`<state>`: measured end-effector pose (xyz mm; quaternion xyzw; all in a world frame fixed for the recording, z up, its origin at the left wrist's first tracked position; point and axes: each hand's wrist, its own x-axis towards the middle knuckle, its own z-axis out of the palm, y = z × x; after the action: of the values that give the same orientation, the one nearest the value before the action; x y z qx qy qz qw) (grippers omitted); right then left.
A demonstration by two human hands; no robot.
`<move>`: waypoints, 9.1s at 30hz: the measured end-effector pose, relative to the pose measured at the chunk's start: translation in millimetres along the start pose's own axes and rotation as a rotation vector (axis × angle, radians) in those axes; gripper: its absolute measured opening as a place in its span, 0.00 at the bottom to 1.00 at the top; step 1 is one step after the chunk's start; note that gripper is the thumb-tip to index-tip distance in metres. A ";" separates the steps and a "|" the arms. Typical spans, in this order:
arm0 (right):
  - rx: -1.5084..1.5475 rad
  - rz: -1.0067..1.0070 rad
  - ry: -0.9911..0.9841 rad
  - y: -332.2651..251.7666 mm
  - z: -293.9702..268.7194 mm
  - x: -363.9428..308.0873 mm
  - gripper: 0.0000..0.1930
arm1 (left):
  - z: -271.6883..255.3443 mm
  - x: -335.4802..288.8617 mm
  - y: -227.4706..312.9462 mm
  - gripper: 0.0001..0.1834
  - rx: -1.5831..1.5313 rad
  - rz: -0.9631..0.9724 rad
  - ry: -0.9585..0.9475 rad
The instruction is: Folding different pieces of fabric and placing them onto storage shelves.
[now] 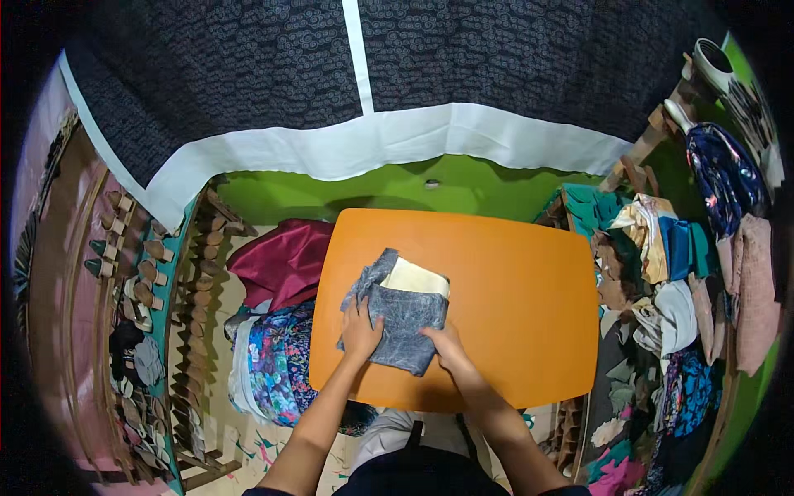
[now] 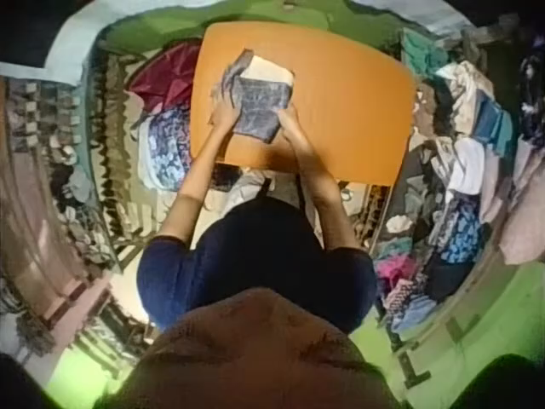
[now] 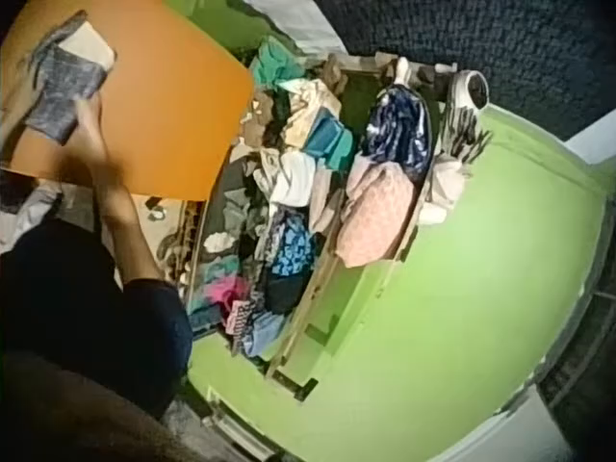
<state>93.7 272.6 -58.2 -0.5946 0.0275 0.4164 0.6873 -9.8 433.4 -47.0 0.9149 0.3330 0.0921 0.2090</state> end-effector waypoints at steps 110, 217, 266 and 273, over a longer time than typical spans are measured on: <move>0.063 -0.948 1.173 -152.2 -474.7 -643.7 0.34 | -10.4 -327.0 752.1 0.39 -0.652 1.303 -0.509; -1.483 -0.538 1.539 -250.6 -487.6 -537.2 0.18 | 7.0 -249.6 806.2 0.09 -0.494 2.171 0.318; -1.519 -1.057 -0.035 15.8 -25.7 -200.1 0.25 | -32.7 -221.6 115.3 0.25 0.282 0.170 0.271; -1.589 -1.075 -0.395 86.8 68.2 -191.5 0.21 | -57.9 -266.3 8.7 0.23 0.361 -0.052 0.258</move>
<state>-114.8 221.8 -5.2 -0.7372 -0.6509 0.0370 0.1773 -225.4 273.5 0.9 0.9092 0.3915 0.1418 0.0000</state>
